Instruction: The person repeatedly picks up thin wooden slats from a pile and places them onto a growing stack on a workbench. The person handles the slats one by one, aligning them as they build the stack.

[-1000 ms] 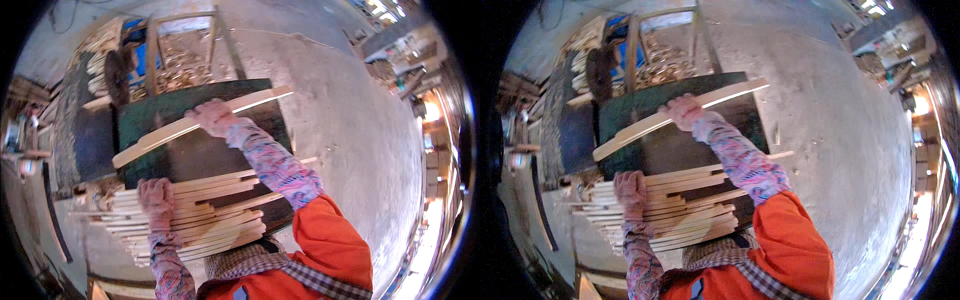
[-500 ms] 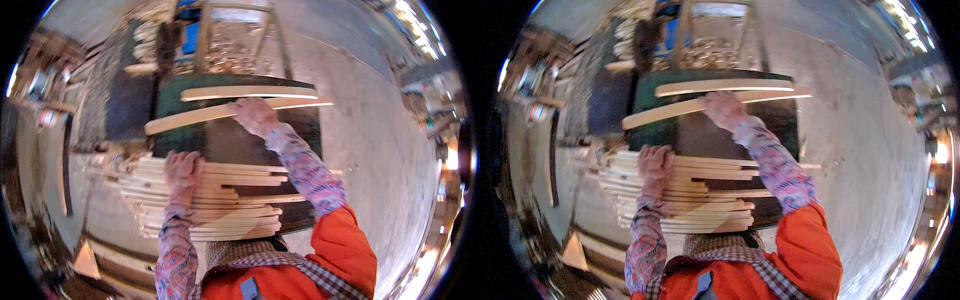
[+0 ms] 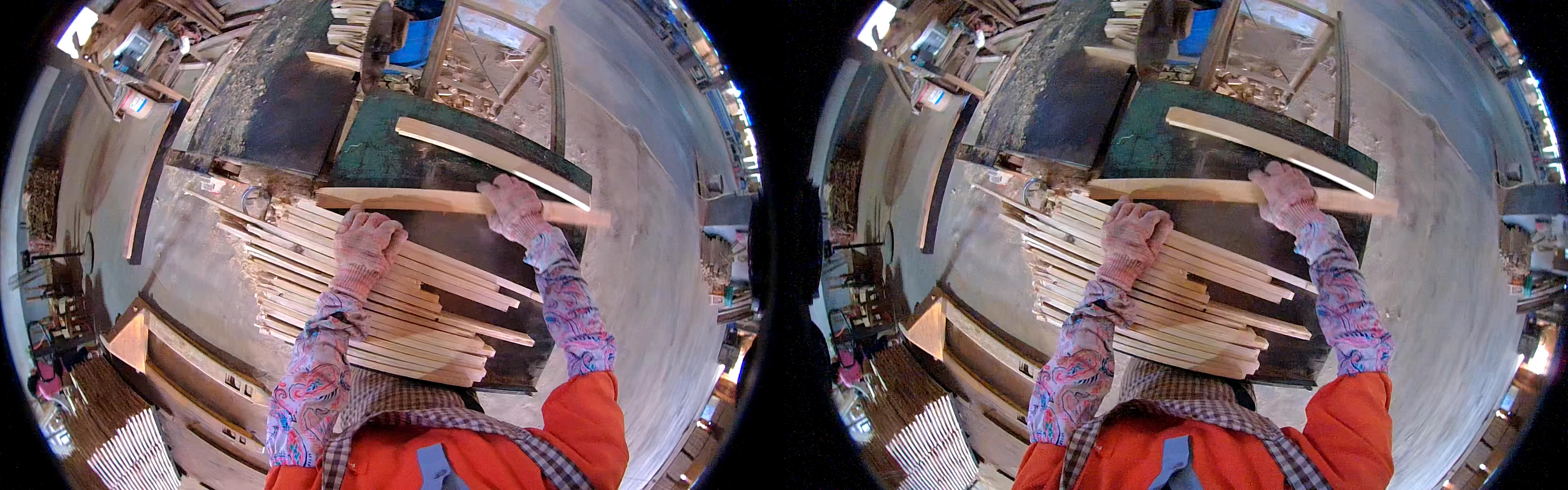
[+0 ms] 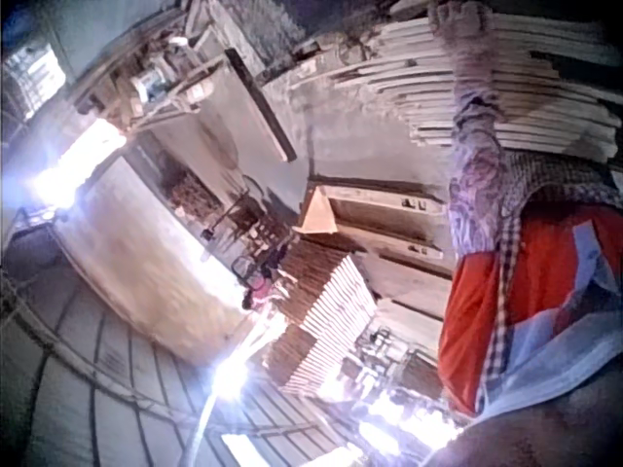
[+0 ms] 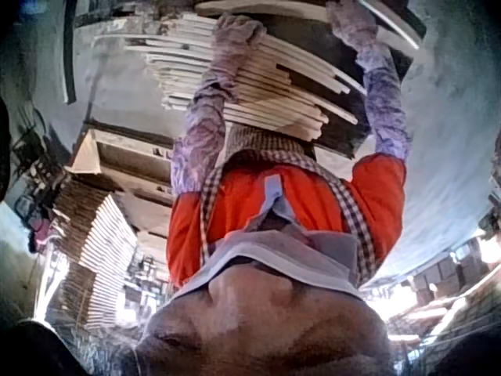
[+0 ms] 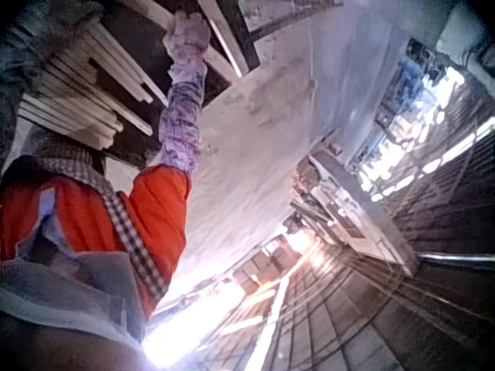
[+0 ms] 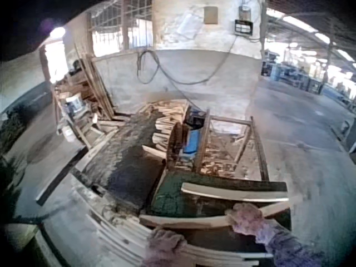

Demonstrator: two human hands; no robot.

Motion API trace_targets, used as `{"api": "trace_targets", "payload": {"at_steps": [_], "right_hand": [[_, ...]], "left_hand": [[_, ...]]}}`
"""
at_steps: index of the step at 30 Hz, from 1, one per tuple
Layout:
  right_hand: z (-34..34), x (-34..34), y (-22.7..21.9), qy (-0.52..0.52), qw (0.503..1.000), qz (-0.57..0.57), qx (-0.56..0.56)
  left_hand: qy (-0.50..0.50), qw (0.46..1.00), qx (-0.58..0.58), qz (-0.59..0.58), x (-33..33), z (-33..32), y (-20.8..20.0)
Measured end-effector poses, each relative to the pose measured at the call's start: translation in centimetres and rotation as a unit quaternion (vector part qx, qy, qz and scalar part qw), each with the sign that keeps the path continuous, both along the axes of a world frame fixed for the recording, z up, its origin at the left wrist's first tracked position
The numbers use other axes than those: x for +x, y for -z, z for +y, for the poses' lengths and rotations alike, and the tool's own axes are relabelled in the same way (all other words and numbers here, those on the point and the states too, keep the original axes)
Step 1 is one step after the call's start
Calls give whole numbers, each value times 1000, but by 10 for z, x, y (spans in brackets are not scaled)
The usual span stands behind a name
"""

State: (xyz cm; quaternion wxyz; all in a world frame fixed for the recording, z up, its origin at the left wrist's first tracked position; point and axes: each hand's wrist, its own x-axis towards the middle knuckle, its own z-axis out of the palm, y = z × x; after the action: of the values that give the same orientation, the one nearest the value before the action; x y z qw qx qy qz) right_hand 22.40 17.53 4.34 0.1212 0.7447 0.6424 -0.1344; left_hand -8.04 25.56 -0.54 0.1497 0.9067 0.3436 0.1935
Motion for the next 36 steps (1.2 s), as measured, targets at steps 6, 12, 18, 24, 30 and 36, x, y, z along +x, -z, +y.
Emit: {"api": "trace_targets", "payload": {"at_steps": [6, 12, 18, 24, 30, 36], "right_hand": [[-12, -18, 2, -22, 1000, 8, -8], [-27, -31, 13, -40, 998, -45, 31], [-32, -42, 8, -63, 997, -43, 20], [-54, -39, 17, -95, 991, 16, 93], [-57, -43, 8, -88, 992, 60, 73], [-62, -43, 4, -98, 984, 148, 20]], "left_hand": [[7, 999, -37, 0, 0, 1, -6], [-11, 999, 26, -25, -1, -1, -5], [-7, 999, 34, 0, -2, -1, 5], [16, 998, 13, 51, 1, 2, 6], [51, 998, 35, 33, -1, 7, -2], [79, 995, 56, 38, 5, 13, -9]]}}
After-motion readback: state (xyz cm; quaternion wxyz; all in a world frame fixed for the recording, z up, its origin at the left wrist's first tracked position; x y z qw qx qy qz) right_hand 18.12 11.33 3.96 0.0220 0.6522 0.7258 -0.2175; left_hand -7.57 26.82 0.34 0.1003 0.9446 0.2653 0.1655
